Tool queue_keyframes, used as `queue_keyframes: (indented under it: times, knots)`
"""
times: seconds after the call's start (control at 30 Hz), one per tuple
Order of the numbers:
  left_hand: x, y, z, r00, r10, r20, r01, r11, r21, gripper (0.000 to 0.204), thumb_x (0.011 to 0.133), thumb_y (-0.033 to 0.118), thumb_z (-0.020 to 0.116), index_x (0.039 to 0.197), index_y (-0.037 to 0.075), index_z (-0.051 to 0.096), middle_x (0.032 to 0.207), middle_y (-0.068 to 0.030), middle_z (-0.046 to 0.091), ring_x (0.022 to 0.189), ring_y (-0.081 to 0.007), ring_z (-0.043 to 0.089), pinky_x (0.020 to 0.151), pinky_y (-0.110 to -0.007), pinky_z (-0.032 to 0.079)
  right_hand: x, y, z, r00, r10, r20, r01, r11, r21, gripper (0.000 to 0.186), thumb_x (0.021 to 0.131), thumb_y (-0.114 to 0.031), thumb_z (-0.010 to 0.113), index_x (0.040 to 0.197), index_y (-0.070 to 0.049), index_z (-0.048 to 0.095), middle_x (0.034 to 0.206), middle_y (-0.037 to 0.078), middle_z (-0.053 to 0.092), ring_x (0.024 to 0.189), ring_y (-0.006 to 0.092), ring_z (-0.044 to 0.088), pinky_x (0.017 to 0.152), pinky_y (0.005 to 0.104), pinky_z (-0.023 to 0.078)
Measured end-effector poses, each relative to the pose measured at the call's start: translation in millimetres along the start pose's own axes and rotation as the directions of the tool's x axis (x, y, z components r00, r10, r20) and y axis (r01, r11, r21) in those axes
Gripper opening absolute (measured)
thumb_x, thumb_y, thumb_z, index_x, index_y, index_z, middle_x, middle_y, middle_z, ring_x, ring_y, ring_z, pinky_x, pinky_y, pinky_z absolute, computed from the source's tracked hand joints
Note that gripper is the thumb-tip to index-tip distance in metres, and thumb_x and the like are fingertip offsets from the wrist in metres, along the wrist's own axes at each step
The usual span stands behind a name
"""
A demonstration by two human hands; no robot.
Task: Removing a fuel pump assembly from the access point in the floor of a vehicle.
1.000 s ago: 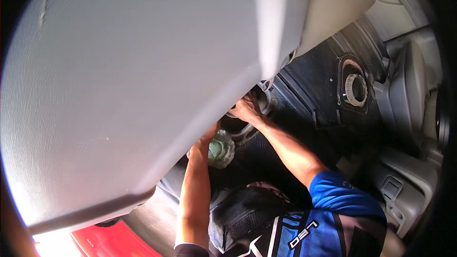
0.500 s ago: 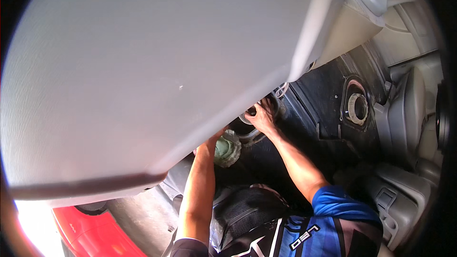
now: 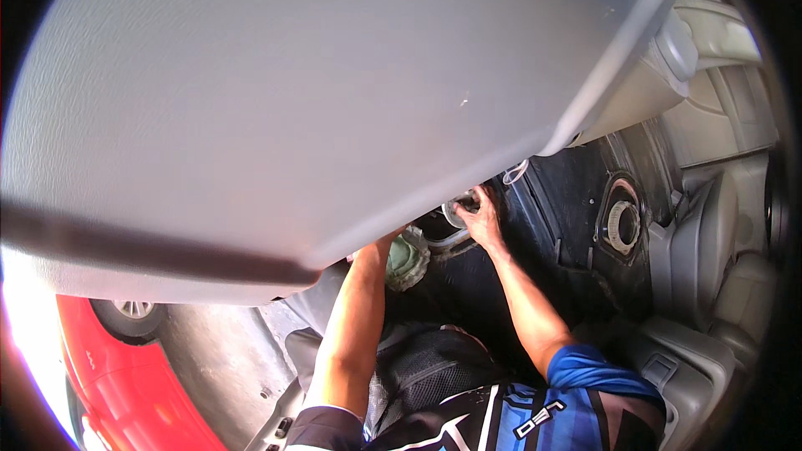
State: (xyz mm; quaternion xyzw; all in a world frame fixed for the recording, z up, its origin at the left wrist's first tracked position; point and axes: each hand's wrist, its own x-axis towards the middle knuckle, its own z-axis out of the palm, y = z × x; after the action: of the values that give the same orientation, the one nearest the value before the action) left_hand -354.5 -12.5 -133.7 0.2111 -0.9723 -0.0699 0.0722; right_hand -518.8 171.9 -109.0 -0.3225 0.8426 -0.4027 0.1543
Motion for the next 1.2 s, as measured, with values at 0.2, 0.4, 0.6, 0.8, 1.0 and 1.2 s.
queue_keyframes:
  times: [0.2,0.4,0.6,0.8,1.0,1.2]
  knots:
    - [-6,-6,0,0.999,-0.034,-0.026,0.033,0.999,-0.026,0.041,0.090,0.029,0.062,0.125,0.008,0.063,0.122,-0.0162,0.065,0.113,-0.0383,0.061,0.097,-0.053,0.048,-1,8,2,1.000,-0.002,0.026,0.001,0.999,0.040,0.058,0.076,-0.014,0.083,0.129,-0.007,0.061,0.111,0.012,0.057,0.102,0.0276,0.055,0.091,0.0410,0.047]
    - [-9,-7,-7,0.998,-0.048,-0.028,0.046,0.998,-0.043,0.040,0.090,0.027,0.061,0.124,0.008,0.064,0.122,-0.0159,0.065,0.113,-0.0375,0.061,0.096,-0.053,0.049,-5,8,1,0.999,-0.008,0.054,0.006,0.999,0.040,0.057,0.076,-0.013,0.083,0.128,-0.008,0.060,0.114,0.013,0.056,0.104,0.0287,0.054,0.092,0.0420,0.047]
    - [-10,-6,-10,0.998,-0.056,-0.034,0.054,0.997,-0.050,0.039,0.090,0.026,0.060,0.124,0.007,0.064,0.122,-0.0155,0.065,0.112,-0.0368,0.062,0.095,-0.053,0.049,-3,3,3,0.999,-0.014,0.052,0.011,0.999,0.049,0.057,0.076,-0.013,0.083,0.128,-0.007,0.059,0.117,0.016,0.055,0.112,0.0334,0.054,0.096,0.0446,0.047]
    - [-10,-4,-13,0.997,-0.062,-0.046,0.060,0.997,-0.052,0.038,0.090,0.024,0.059,0.123,0.007,0.065,0.122,-0.0151,0.066,0.111,-0.0361,0.062,0.095,-0.053,0.050,2,-6,5,0.997,-0.025,0.075,0.024,1.000,0.016,0.057,0.077,-0.014,0.083,0.127,-0.004,0.059,0.120,0.018,0.055,0.115,0.0359,0.053,0.100,0.0452,0.045]
    - [-14,-5,26,0.994,-0.062,-0.087,0.059,0.998,-0.033,0.037,0.090,0.023,0.057,0.123,0.006,0.065,0.122,-0.0148,0.066,0.111,-0.0354,0.063,0.094,-0.053,0.050,4,-15,9,0.996,-0.076,0.036,0.076,0.997,0.003,0.056,0.078,-0.016,0.083,0.127,-0.003,0.059,0.120,0.018,0.057,0.116,0.0357,0.053,0.101,0.0445,0.044]
    - [1,23,57,0.995,-0.018,-0.093,0.025,0.997,0.077,0.038,0.092,0.022,0.056,0.126,0.006,0.064,0.125,-0.0144,0.065,0.114,-0.0344,0.061,0.097,-0.053,0.049,2,-10,6,1.000,0.019,0.024,-0.020,0.998,0.056,0.054,0.077,-0.017,0.083,0.125,-0.004,0.060,0.112,0.016,0.058,0.109,0.0332,0.054,0.095,0.0439,0.046]
